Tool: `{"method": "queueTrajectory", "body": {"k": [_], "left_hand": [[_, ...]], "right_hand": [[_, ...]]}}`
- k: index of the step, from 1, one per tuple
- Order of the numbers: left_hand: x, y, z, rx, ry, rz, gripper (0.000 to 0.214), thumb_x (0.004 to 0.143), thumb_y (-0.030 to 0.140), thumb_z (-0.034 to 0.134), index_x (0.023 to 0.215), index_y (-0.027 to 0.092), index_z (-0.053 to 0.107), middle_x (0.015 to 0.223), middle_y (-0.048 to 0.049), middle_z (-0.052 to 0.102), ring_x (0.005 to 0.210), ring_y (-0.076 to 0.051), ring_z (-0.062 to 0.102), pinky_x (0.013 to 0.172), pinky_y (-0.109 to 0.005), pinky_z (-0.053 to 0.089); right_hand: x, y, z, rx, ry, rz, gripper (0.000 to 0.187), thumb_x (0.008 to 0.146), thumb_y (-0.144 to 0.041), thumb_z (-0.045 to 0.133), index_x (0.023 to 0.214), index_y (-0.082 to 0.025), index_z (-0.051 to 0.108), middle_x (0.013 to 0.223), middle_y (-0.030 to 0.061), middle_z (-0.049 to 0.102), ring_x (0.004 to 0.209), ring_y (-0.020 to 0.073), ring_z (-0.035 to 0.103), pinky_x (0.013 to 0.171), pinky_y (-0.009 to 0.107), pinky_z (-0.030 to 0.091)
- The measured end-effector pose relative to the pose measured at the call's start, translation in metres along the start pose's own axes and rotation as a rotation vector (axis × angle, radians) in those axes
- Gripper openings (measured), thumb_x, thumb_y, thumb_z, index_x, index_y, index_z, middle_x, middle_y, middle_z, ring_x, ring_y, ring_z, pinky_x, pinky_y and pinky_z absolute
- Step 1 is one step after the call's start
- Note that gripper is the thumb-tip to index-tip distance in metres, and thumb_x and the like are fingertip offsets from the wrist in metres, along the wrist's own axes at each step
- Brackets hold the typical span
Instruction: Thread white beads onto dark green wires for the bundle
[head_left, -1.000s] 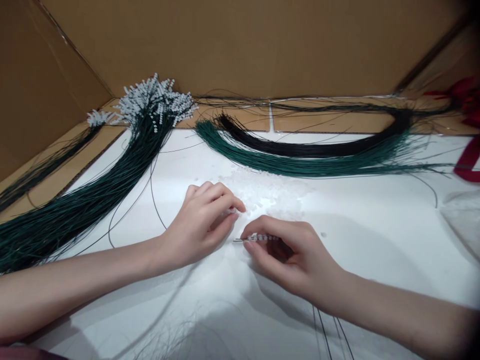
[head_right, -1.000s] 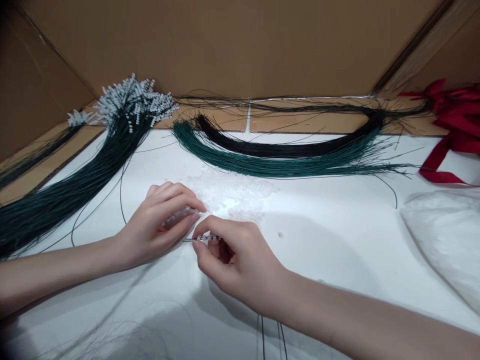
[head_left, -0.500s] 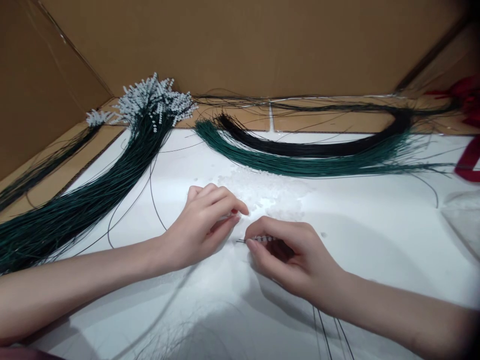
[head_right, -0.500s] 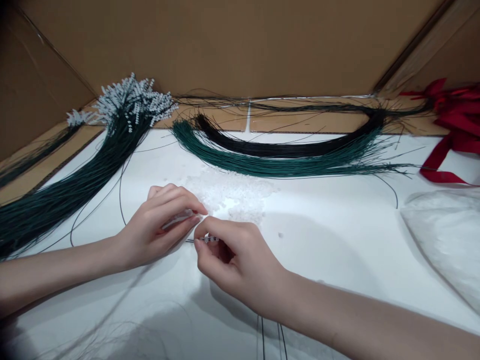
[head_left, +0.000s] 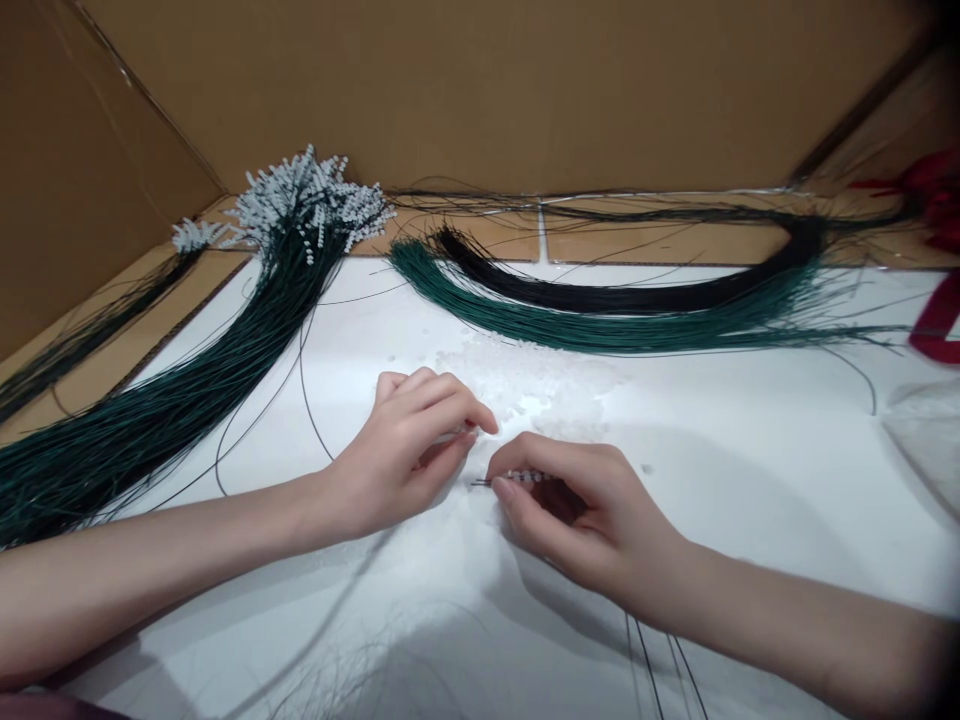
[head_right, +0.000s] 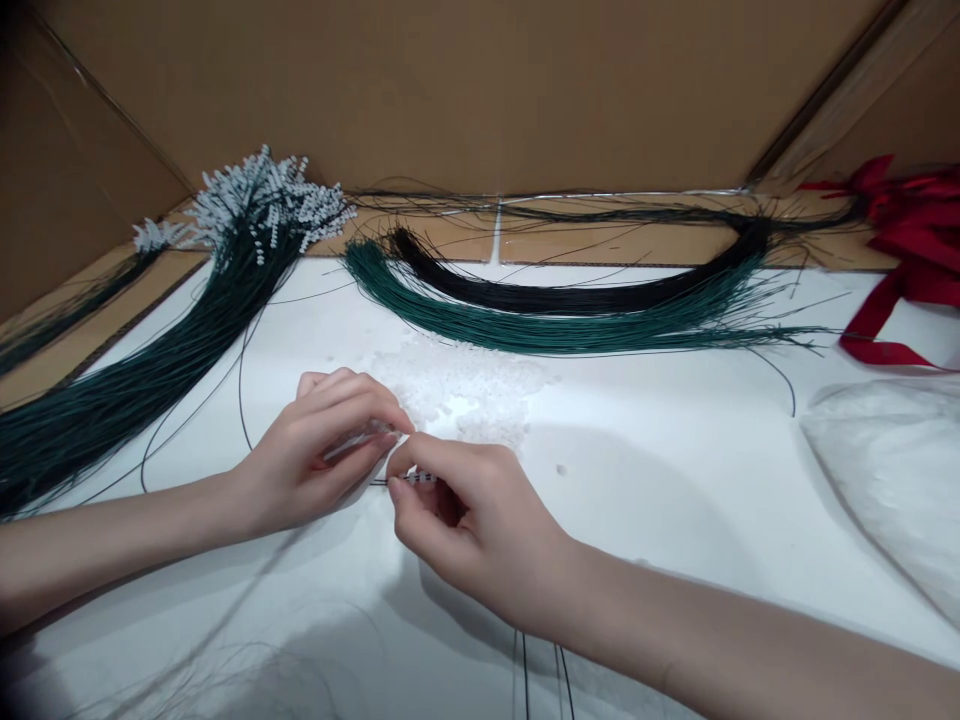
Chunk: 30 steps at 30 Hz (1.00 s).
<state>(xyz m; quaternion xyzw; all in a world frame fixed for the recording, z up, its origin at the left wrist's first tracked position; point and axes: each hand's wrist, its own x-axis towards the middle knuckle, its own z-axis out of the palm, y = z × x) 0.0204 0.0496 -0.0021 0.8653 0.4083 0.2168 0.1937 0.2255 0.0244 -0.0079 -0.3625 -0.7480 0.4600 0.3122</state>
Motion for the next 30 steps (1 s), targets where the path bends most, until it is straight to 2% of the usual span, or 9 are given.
{"method": "queueTrajectory", "body": {"k": [9, 14, 20, 25, 27, 30], "left_hand": [[-0.001, -0.002, 0.0, -0.003, -0.013, 0.033, 0.023, 0.096, 0.01, 0.043, 0.101, 0.023, 0.06, 0.097, -0.0014, 0.06, 0.092, -0.016, 0.051, 0.081, -0.036, 0.026], [-0.002, -0.002, 0.002, 0.024, -0.016, 0.107, 0.023, 0.094, 0.008, 0.043, 0.103, 0.023, 0.058, 0.097, -0.0027, 0.057, 0.091, -0.016, 0.049, 0.079, -0.037, 0.025], [-0.003, -0.003, 0.005, 0.031, 0.03, 0.177, 0.023, 0.09, 0.008, 0.041, 0.099, 0.021, 0.058, 0.093, -0.0039, 0.059, 0.087, -0.018, 0.049, 0.076, -0.039, 0.024], [-0.004, 0.002, -0.002, 0.011, 0.054, 0.158, 0.018, 0.09, 0.012, 0.044, 0.096, 0.021, 0.059, 0.09, -0.004, 0.062, 0.083, -0.018, 0.052, 0.076, -0.039, 0.028], [-0.005, 0.003, -0.006, -0.024, 0.099, 0.183, 0.012, 0.09, 0.016, 0.047, 0.091, 0.021, 0.058, 0.085, -0.0038, 0.063, 0.078, -0.018, 0.054, 0.075, -0.039, 0.03], [-0.006, 0.004, -0.009, -0.109, 0.232, 0.266, 0.006, 0.086, 0.019, 0.051, 0.091, 0.022, 0.053, 0.075, -0.0021, 0.062, 0.07, -0.017, 0.056, 0.072, -0.039, 0.034]], "right_hand": [[0.0, -0.001, -0.001, 0.002, -0.009, 0.003, 0.011, 0.09, -0.013, 0.051, 0.08, -0.017, 0.055, 0.058, -0.0077, 0.039, 0.051, 0.0045, 0.034, 0.049, 0.018, 0.028], [0.0, -0.001, 0.0, 0.004, -0.012, 0.003, 0.011, 0.09, -0.013, 0.051, 0.081, -0.017, 0.056, 0.058, -0.0076, 0.039, 0.051, 0.0044, 0.035, 0.048, 0.018, 0.028], [0.001, -0.002, 0.0, -0.011, -0.009, -0.006, 0.012, 0.089, -0.012, 0.051, 0.079, -0.017, 0.055, 0.058, -0.0073, 0.04, 0.051, 0.0047, 0.035, 0.048, 0.018, 0.028], [0.002, -0.003, 0.0, 0.014, -0.009, 0.019, 0.01, 0.089, -0.015, 0.052, 0.081, -0.018, 0.057, 0.057, -0.0068, 0.04, 0.05, 0.0056, 0.035, 0.048, 0.019, 0.029], [0.002, -0.003, -0.001, 0.045, 0.0, 0.051, 0.01, 0.089, -0.016, 0.052, 0.081, -0.017, 0.057, 0.057, -0.0064, 0.041, 0.05, 0.0059, 0.035, 0.047, 0.019, 0.029], [0.001, -0.004, -0.002, 0.098, 0.038, 0.1, 0.011, 0.089, -0.016, 0.051, 0.079, -0.017, 0.055, 0.057, -0.0062, 0.041, 0.049, 0.0058, 0.036, 0.046, 0.019, 0.029]]}}
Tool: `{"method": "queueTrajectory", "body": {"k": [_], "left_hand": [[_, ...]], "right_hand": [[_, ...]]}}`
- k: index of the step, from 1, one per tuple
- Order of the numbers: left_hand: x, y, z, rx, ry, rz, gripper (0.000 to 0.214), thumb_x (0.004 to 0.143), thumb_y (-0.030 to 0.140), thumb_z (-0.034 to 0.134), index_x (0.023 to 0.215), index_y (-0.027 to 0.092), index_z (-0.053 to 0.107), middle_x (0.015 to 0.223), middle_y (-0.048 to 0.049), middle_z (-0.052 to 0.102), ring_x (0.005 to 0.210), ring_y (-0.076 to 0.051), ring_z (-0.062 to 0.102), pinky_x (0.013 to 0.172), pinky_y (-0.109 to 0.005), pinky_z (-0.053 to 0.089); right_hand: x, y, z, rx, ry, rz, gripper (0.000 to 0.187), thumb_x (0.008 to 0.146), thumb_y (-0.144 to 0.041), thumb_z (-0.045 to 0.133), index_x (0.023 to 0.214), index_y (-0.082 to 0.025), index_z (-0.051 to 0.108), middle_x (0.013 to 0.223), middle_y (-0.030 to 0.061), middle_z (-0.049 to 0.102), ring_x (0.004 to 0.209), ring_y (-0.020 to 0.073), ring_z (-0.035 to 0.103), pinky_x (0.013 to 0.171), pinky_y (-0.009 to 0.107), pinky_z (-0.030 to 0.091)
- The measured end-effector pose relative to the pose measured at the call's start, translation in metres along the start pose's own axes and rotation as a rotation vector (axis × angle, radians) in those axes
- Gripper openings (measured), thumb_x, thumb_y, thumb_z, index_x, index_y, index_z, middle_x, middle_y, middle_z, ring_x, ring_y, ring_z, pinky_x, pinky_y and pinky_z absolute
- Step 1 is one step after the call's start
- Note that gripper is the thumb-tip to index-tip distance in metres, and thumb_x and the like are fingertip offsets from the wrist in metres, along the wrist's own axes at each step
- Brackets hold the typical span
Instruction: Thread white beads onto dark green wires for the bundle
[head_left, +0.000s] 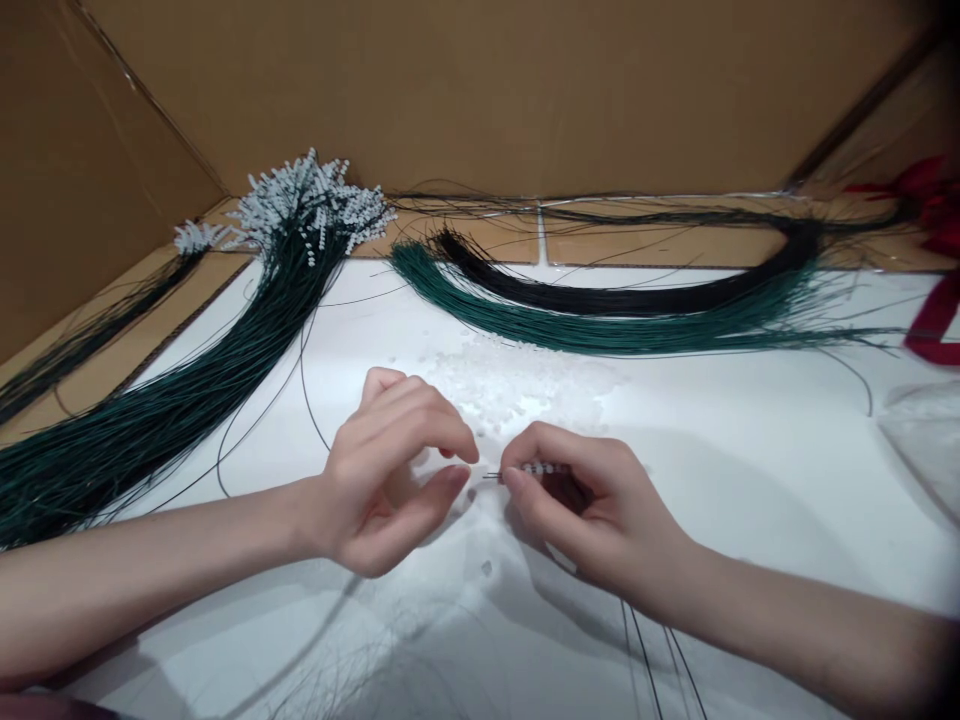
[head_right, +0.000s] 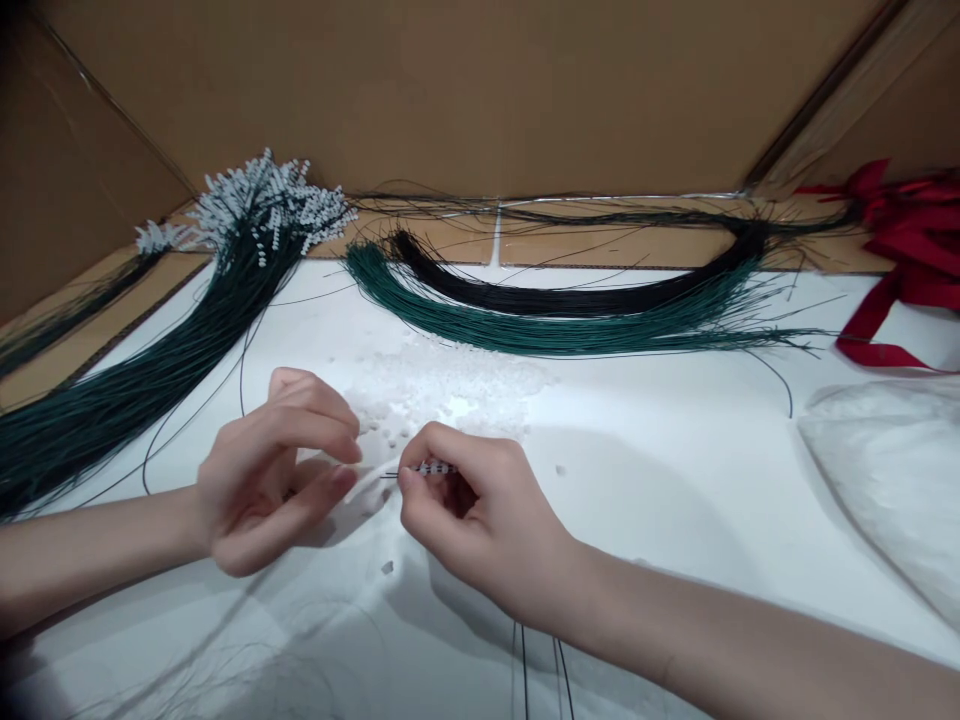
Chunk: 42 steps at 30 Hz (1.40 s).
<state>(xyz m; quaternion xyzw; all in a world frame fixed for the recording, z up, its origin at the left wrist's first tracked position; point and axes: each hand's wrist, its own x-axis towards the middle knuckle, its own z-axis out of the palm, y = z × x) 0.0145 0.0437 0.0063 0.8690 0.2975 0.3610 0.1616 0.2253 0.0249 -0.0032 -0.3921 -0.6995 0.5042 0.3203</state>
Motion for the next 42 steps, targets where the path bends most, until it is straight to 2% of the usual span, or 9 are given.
{"method": "queueTrajectory", "body": {"k": [2, 8, 15, 19, 25, 29, 34, 38, 42], "left_hand": [[-0.001, 0.001, 0.0, -0.039, -0.004, 0.043, 0.009, 0.084, 0.019, 0.054, 0.092, 0.022, 0.053, 0.074, -0.0014, 0.062, 0.068, -0.017, 0.057, 0.07, -0.039, 0.035], [-0.009, 0.009, 0.008, -0.026, -0.355, 0.193, 0.006, 0.093, 0.027, 0.056, 0.097, 0.025, 0.059, 0.078, 0.0007, 0.068, 0.072, -0.016, 0.057, 0.076, -0.04, 0.031], [-0.007, 0.006, 0.012, 0.003, -0.457, 0.205, 0.011, 0.096, 0.026, 0.052, 0.09, 0.022, 0.06, 0.081, -0.0017, 0.067, 0.077, -0.017, 0.053, 0.074, -0.038, 0.026], [-0.007, 0.004, 0.013, 0.011, -0.433, 0.273, 0.011, 0.096, 0.024, 0.053, 0.09, 0.021, 0.06, 0.077, 0.0005, 0.065, 0.075, -0.015, 0.052, 0.072, -0.036, 0.025], [-0.01, 0.005, 0.015, 0.014, -0.418, 0.212, 0.011, 0.097, 0.018, 0.05, 0.089, 0.021, 0.057, 0.075, 0.0027, 0.066, 0.073, -0.012, 0.055, 0.076, -0.035, 0.029], [-0.009, 0.004, 0.014, 0.003, -0.349, 0.222, 0.008, 0.097, 0.025, 0.051, 0.092, 0.02, 0.056, 0.075, 0.0006, 0.064, 0.068, -0.013, 0.052, 0.072, -0.035, 0.029], [-0.008, 0.004, 0.012, -0.038, -0.274, 0.111, 0.013, 0.093, 0.033, 0.059, 0.092, 0.02, 0.056, 0.072, 0.0005, 0.061, 0.065, -0.013, 0.051, 0.071, -0.034, 0.029], [-0.005, 0.004, 0.007, -0.056, -0.215, 0.014, 0.012, 0.089, 0.03, 0.062, 0.094, 0.02, 0.057, 0.061, 0.0033, 0.053, 0.061, -0.013, 0.052, 0.07, -0.034, 0.032], [0.001, -0.004, -0.001, -0.046, -0.128, -0.041, 0.01, 0.092, 0.027, 0.053, 0.091, 0.019, 0.057, 0.074, -0.0018, 0.064, 0.067, -0.014, 0.056, 0.074, -0.035, 0.037]], "right_hand": [[0.0, 0.0, -0.001, 0.026, 0.027, 0.018, 0.012, 0.089, -0.016, 0.052, 0.078, -0.017, 0.054, 0.057, -0.0059, 0.042, 0.049, 0.0058, 0.037, 0.045, 0.019, 0.029], [0.0, 0.001, -0.001, 0.078, 0.013, 0.054, 0.012, 0.093, -0.021, 0.049, 0.082, -0.018, 0.053, 0.058, -0.0059, 0.044, 0.049, 0.0061, 0.036, 0.045, 0.019, 0.029], [-0.001, 0.001, 0.0, 0.064, 0.022, 0.059, 0.012, 0.094, -0.021, 0.05, 0.082, -0.018, 0.053, 0.056, -0.0064, 0.042, 0.048, 0.0062, 0.035, 0.045, 0.02, 0.028], [0.0, 0.0, -0.001, 0.055, 0.032, 0.054, 0.012, 0.093, -0.022, 0.05, 0.082, -0.018, 0.053, 0.056, -0.0062, 0.043, 0.048, 0.0063, 0.035, 0.045, 0.02, 0.028], [0.001, 0.001, -0.001, 0.065, 0.023, 0.075, 0.014, 0.095, -0.024, 0.049, 0.083, -0.018, 0.052, 0.055, -0.0059, 0.045, 0.047, 0.0065, 0.036, 0.044, 0.021, 0.029], [0.0, 0.002, -0.001, 0.092, 0.021, 0.08, 0.014, 0.096, -0.025, 0.048, 0.084, -0.019, 0.052, 0.056, -0.0059, 0.045, 0.046, 0.0064, 0.036, 0.044, 0.021, 0.028], [-0.003, 0.002, -0.002, 0.121, 0.035, 0.094, 0.014, 0.097, -0.026, 0.048, 0.085, -0.019, 0.052, 0.057, -0.0059, 0.046, 0.047, 0.0065, 0.038, 0.045, 0.02, 0.028], [-0.002, 0.002, -0.002, 0.116, 0.092, 0.096, 0.015, 0.096, -0.027, 0.049, 0.084, -0.019, 0.053, 0.058, -0.0057, 0.045, 0.049, 0.0068, 0.039, 0.046, 0.02, 0.029], [0.0, 0.001, -0.002, 0.11, 0.094, 0.097, 0.015, 0.095, -0.028, 0.049, 0.084, -0.019, 0.054, 0.058, -0.0052, 0.046, 0.048, 0.0073, 0.04, 0.045, 0.021, 0.03]]}}
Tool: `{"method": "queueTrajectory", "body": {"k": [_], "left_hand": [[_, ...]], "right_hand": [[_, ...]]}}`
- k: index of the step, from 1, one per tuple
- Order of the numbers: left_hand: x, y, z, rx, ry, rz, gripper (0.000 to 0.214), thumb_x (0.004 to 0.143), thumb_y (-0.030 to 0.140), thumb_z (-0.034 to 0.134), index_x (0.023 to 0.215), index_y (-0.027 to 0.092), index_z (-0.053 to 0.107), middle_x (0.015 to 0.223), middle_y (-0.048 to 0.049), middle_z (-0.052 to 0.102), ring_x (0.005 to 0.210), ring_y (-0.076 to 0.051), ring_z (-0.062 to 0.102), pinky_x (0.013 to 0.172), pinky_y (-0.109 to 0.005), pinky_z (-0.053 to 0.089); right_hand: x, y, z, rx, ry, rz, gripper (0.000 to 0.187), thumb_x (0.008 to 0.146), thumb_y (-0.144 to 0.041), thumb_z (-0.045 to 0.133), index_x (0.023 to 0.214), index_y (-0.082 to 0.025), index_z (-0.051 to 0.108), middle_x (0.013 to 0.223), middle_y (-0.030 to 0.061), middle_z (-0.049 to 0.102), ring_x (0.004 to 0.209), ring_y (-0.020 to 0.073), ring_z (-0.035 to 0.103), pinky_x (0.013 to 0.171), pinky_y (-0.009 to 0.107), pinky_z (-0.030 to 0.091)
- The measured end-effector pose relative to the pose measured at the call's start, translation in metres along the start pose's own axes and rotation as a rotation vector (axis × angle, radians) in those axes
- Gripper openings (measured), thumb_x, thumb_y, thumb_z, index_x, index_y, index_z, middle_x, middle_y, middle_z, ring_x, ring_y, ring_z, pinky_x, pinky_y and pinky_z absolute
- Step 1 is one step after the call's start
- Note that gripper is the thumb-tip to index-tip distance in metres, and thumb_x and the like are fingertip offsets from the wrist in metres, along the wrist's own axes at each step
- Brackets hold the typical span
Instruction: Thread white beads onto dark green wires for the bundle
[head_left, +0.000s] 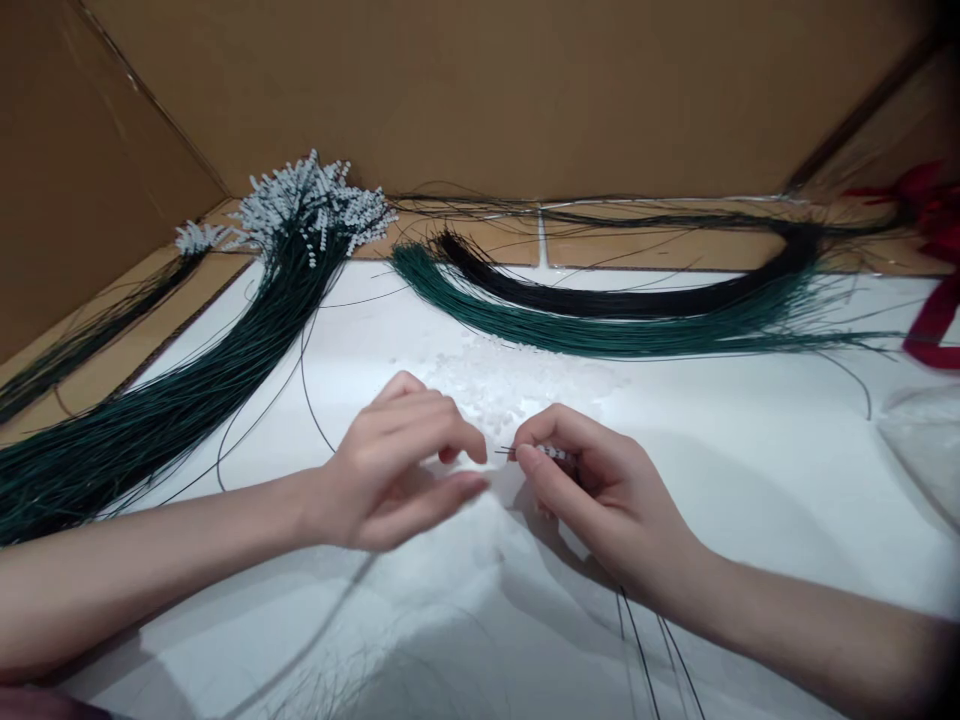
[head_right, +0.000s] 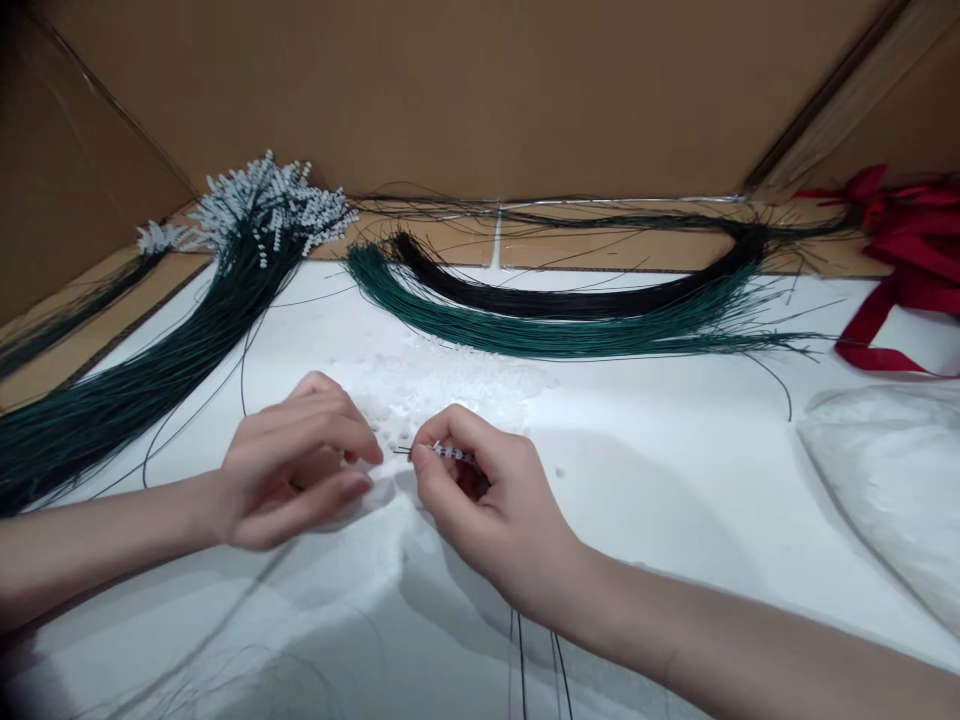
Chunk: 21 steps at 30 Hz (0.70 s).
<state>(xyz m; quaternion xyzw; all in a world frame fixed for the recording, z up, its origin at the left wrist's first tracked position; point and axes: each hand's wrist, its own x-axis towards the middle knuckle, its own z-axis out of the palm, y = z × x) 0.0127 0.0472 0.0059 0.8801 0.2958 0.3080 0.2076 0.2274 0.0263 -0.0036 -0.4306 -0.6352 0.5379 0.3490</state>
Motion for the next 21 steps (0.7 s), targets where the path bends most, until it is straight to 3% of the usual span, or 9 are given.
{"method": "queueTrajectory", "body": {"k": [3, 7, 13, 18, 21], "left_hand": [[0.005, -0.01, -0.005, 0.006, 0.078, -0.088, 0.015, 0.095, 0.025, 0.047, 0.087, 0.018, 0.059, 0.076, -0.0023, 0.064, 0.067, -0.014, 0.056, 0.073, -0.034, 0.039], [0.008, -0.018, -0.005, -0.06, 0.137, -0.189, 0.017, 0.094, 0.024, 0.051, 0.082, 0.018, 0.062, 0.069, -0.0007, 0.062, 0.063, -0.013, 0.053, 0.067, -0.031, 0.04], [0.008, -0.016, -0.007, -0.062, 0.174, -0.106, 0.016, 0.092, 0.02, 0.05, 0.082, 0.019, 0.062, 0.07, -0.0009, 0.064, 0.063, -0.013, 0.055, 0.066, -0.033, 0.04], [0.005, -0.009, -0.008, 0.023, 0.043, 0.109, 0.008, 0.087, 0.015, 0.054, 0.085, 0.019, 0.061, 0.069, -0.001, 0.066, 0.06, -0.013, 0.056, 0.068, -0.034, 0.037], [0.001, -0.003, -0.002, 0.071, -0.095, 0.12, 0.007, 0.089, 0.018, 0.055, 0.091, 0.02, 0.062, 0.071, -0.0009, 0.065, 0.064, -0.013, 0.056, 0.071, -0.034, 0.036]], "right_hand": [[0.0, -0.001, -0.001, 0.0, -0.009, 0.026, 0.015, 0.095, -0.028, 0.05, 0.083, -0.019, 0.053, 0.056, -0.0057, 0.044, 0.047, 0.0072, 0.04, 0.044, 0.021, 0.029], [-0.001, -0.001, 0.0, 0.008, 0.0, 0.028, 0.015, 0.095, -0.028, 0.049, 0.084, -0.019, 0.053, 0.058, -0.0054, 0.047, 0.047, 0.007, 0.04, 0.044, 0.021, 0.029], [0.0, 0.001, 0.0, 0.022, 0.003, 0.026, 0.014, 0.097, -0.028, 0.049, 0.087, -0.02, 0.054, 0.064, -0.0028, 0.054, 0.06, 0.0109, 0.052, 0.054, 0.023, 0.039], [-0.001, 0.0, 0.0, 0.037, 0.012, 0.01, 0.013, 0.097, -0.026, 0.048, 0.087, -0.02, 0.054, 0.067, -0.0024, 0.054, 0.063, 0.0114, 0.054, 0.058, 0.024, 0.041], [0.0, 0.0, 0.0, 0.039, 0.044, -0.016, 0.014, 0.097, -0.025, 0.048, 0.085, -0.02, 0.054, 0.066, -0.003, 0.053, 0.061, 0.0105, 0.051, 0.056, 0.023, 0.039]]}}
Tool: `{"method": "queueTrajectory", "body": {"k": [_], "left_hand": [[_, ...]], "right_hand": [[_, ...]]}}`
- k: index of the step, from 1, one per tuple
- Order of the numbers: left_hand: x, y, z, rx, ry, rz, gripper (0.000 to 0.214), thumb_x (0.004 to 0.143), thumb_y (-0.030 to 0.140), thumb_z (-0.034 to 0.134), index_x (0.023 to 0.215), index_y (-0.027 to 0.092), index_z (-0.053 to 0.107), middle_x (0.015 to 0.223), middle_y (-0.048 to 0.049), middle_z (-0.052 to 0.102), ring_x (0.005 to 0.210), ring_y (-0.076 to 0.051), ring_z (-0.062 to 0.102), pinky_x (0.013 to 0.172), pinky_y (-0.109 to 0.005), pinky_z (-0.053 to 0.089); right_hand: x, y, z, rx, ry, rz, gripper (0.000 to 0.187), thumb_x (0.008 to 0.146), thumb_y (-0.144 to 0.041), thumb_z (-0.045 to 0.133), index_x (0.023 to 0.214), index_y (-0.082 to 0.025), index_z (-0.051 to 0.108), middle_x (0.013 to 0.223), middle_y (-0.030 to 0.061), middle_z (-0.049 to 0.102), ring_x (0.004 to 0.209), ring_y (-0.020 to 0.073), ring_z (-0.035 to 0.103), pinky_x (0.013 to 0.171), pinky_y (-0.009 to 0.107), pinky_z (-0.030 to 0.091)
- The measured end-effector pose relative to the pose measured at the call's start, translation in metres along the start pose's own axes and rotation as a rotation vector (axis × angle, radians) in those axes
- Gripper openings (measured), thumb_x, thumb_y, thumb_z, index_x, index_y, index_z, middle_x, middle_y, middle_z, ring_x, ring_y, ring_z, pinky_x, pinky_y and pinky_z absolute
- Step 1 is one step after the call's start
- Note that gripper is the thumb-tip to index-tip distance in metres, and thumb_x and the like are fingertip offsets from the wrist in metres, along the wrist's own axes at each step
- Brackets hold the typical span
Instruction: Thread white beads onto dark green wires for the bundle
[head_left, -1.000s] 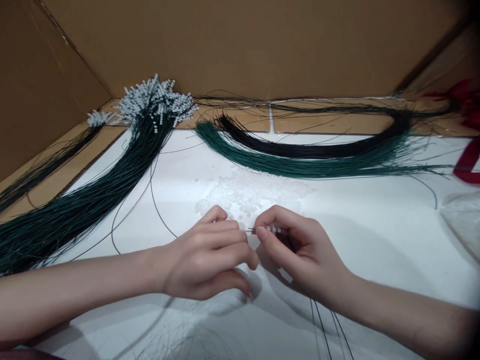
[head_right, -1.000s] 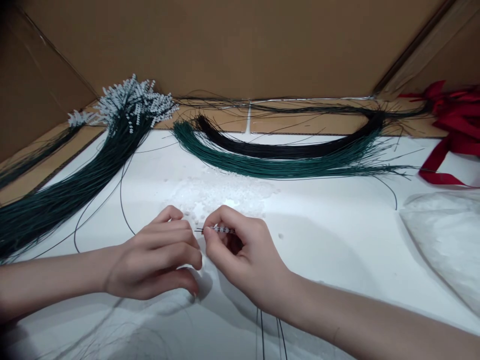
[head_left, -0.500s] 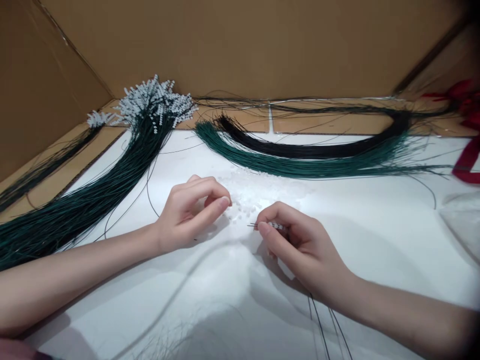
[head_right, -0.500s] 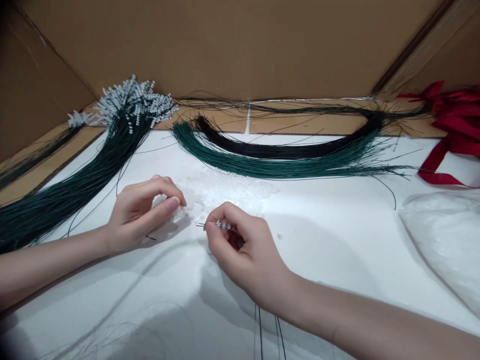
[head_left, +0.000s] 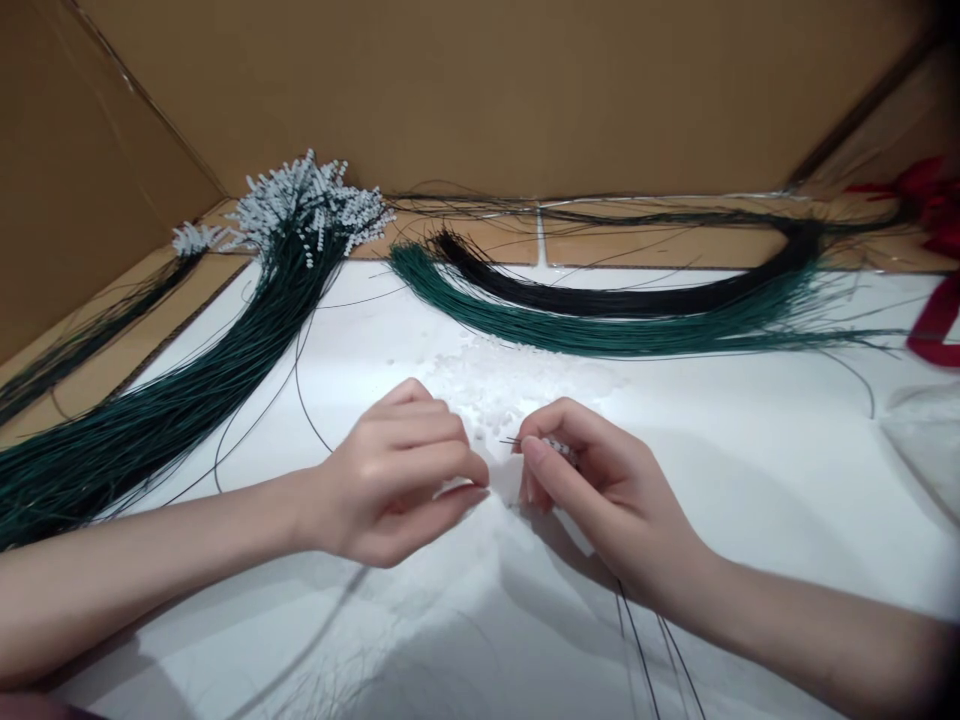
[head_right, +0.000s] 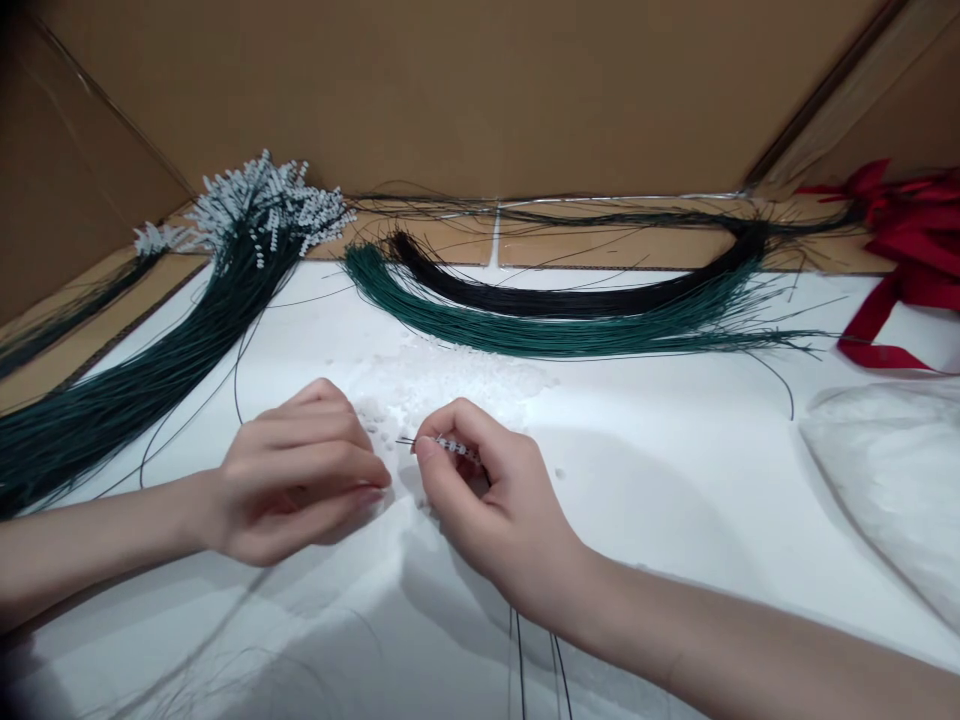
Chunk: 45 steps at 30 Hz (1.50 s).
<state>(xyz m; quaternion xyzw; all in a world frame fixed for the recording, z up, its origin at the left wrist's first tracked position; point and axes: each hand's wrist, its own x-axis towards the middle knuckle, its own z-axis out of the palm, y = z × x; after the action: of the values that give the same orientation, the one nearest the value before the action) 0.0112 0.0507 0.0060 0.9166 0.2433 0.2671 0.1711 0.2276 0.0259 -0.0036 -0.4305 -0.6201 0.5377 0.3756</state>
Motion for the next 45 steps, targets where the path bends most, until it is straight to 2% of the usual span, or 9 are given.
{"method": "queueTrajectory", "body": {"k": [3, 7, 18, 22, 24, 28, 35, 40, 45], "left_hand": [[-0.001, 0.006, 0.009, -0.014, -0.112, -0.065, 0.01, 0.093, 0.025, 0.056, 0.098, 0.019, 0.061, 0.08, -0.0022, 0.065, 0.075, -0.015, 0.058, 0.075, -0.032, 0.034], [-0.001, 0.01, 0.017, -0.08, -0.156, -0.17, 0.014, 0.096, 0.029, 0.054, 0.104, 0.02, 0.06, 0.088, -0.0018, 0.063, 0.085, -0.015, 0.057, 0.078, -0.031, 0.031], [0.0, 0.011, 0.017, -0.089, -0.215, -0.142, 0.013, 0.098, 0.02, 0.045, 0.096, 0.019, 0.058, 0.089, -0.0012, 0.063, 0.086, -0.014, 0.055, 0.082, -0.031, 0.031], [0.0, 0.01, 0.015, -0.221, -0.13, -0.051, 0.012, 0.096, 0.014, 0.045, 0.096, 0.018, 0.057, 0.089, -0.0034, 0.066, 0.084, -0.014, 0.06, 0.087, -0.031, 0.039], [-0.001, 0.008, 0.014, -0.319, -0.069, -0.035, 0.01, 0.094, 0.013, 0.049, 0.097, 0.017, 0.058, 0.088, -0.0055, 0.068, 0.081, -0.014, 0.062, 0.084, -0.031, 0.045], [-0.003, 0.004, 0.012, -0.458, 0.036, -0.17, 0.011, 0.089, 0.01, 0.059, 0.097, 0.016, 0.062, 0.09, -0.0073, 0.069, 0.081, -0.015, 0.064, 0.072, -0.027, 0.051], [-0.007, 0.003, 0.016, -0.729, 0.193, -0.346, 0.019, 0.083, 0.005, 0.067, 0.096, 0.017, 0.06, 0.091, -0.0041, 0.068, 0.088, -0.014, 0.066, 0.076, -0.025, 0.055], [-0.005, 0.003, 0.017, -0.763, 0.261, -0.352, 0.026, 0.079, 0.003, 0.071, 0.098, 0.016, 0.059, 0.09, -0.0029, 0.068, 0.087, -0.012, 0.066, 0.08, -0.024, 0.056], [-0.002, 0.003, 0.018, -0.793, 0.266, -0.373, 0.025, 0.079, 0.004, 0.072, 0.097, 0.015, 0.058, 0.089, -0.0029, 0.067, 0.086, -0.012, 0.066, 0.08, -0.025, 0.056]], "right_hand": [[0.001, 0.001, 0.001, 0.024, 0.03, -0.026, 0.016, 0.098, -0.026, 0.048, 0.084, -0.02, 0.053, 0.065, -0.0037, 0.053, 0.059, 0.0097, 0.05, 0.055, 0.023, 0.04], [0.002, 0.002, 0.001, 0.044, 0.032, -0.039, 0.017, 0.098, -0.026, 0.047, 0.083, -0.02, 0.052, 0.065, -0.0043, 0.053, 0.058, 0.0091, 0.048, 0.055, 0.022, 0.04], [0.002, 0.001, 0.001, 0.029, 0.019, -0.039, 0.017, 0.098, -0.026, 0.048, 0.083, -0.02, 0.053, 0.065, -0.0041, 0.052, 0.057, 0.0089, 0.048, 0.053, 0.022, 0.039], [0.002, 0.001, 0.001, 0.03, 0.02, -0.026, 0.017, 0.097, -0.027, 0.047, 0.083, -0.02, 0.052, 0.063, -0.0044, 0.05, 0.056, 0.0093, 0.047, 0.052, 0.022, 0.038], [0.002, 0.0, 0.001, 0.029, 0.019, -0.018, 0.017, 0.097, -0.027, 0.047, 0.083, -0.02, 0.052, 0.063, -0.0043, 0.05, 0.055, 0.0095, 0.048, 0.051, 0.022, 0.037], [0.002, 0.001, 0.001, 0.024, 0.018, -0.003, 0.016, 0.096, -0.027, 0.051, 0.082, -0.02, 0.054, 0.064, -0.0037, 0.051, 0.055, 0.0095, 0.049, 0.051, 0.022, 0.037], [0.0, 0.001, 0.001, 0.05, -0.021, 0.03, 0.019, 0.093, -0.031, 0.058, 0.078, -0.019, 0.055, 0.06, -0.0046, 0.049, 0.051, 0.0077, 0.044, 0.047, 0.021, 0.032], [0.0, 0.004, 0.001, 0.058, -0.061, 0.015, 0.018, 0.094, -0.031, 0.057, 0.081, -0.019, 0.057, 0.06, -0.0049, 0.048, 0.05, 0.0063, 0.041, 0.046, 0.02, 0.03], [0.002, 0.006, 0.002, 0.028, -0.084, -0.015, 0.017, 0.093, -0.029, 0.057, 0.081, -0.018, 0.059, 0.058, -0.0054, 0.044, 0.05, 0.0062, 0.035, 0.045, 0.02, 0.027]]}}
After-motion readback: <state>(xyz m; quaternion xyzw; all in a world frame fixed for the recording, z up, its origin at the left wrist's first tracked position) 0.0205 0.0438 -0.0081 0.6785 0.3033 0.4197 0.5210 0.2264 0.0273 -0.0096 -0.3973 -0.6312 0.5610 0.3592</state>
